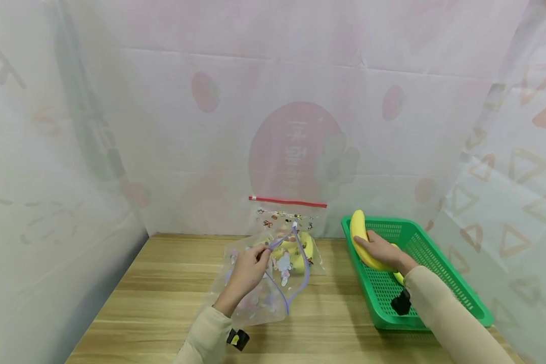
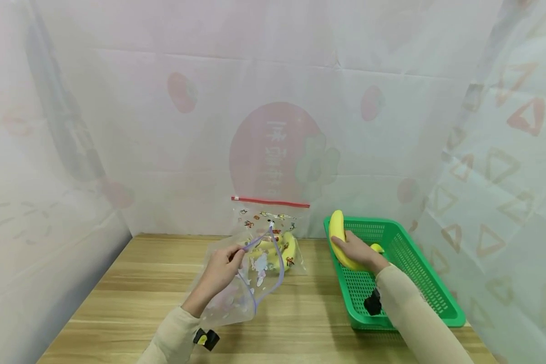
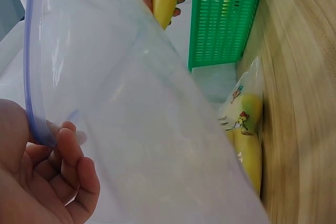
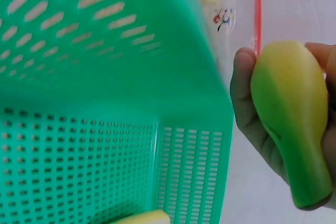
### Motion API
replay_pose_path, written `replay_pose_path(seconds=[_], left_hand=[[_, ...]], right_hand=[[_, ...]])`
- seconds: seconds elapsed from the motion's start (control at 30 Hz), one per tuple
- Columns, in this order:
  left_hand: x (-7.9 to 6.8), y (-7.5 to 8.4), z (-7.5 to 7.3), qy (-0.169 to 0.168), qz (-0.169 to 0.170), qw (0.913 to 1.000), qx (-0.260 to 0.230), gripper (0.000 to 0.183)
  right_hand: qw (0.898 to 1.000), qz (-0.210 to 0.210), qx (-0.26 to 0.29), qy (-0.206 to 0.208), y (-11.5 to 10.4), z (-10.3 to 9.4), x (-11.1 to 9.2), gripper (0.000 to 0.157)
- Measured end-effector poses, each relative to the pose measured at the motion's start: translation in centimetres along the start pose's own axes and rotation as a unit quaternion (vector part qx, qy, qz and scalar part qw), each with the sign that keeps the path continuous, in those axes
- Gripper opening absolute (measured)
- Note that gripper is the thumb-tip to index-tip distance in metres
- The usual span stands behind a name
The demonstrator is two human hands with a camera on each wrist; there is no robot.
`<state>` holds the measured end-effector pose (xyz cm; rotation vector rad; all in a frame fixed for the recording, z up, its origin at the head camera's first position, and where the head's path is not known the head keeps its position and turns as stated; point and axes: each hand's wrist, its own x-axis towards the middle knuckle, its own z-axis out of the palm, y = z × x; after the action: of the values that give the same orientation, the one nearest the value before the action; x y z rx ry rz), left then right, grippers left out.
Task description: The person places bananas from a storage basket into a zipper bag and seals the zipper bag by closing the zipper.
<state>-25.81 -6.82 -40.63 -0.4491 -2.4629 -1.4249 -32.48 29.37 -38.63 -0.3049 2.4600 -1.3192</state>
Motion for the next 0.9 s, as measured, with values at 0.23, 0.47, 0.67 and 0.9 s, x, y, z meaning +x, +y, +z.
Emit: replay_pose_path(seconds=[0.23, 0.47, 0.67, 0.9], left_hand=[[-0.1, 0.0, 0.0, 0.006, 0.003, 1.0, 0.004, 0.025], [-0.1, 0.1, -0.1, 0.007, 0.002, 1.0, 0.005, 0.022], [-0.1, 0.1, -0.1, 0.002, -0.002, 1.0, -0.004, 0.021], [-0.2, 0.0, -0.1, 0.003, 0.004, 0.9999, -0.01, 0.021]], right_hand=[[0.998, -0.013, 0.054, -0.014, -1.2, 0.8, -0.3, 0.056], [0.993, -0.035, 0.095, -0.053, -2.7, 2.0, -0.9, 0.054], [0.988, -0.048, 0.096, -0.111, -3.7, 3.3, -1.4, 0.051], [0.981, -0.066, 0.073, -0.17, -4.6, 4.8, -1.9, 0.05]])
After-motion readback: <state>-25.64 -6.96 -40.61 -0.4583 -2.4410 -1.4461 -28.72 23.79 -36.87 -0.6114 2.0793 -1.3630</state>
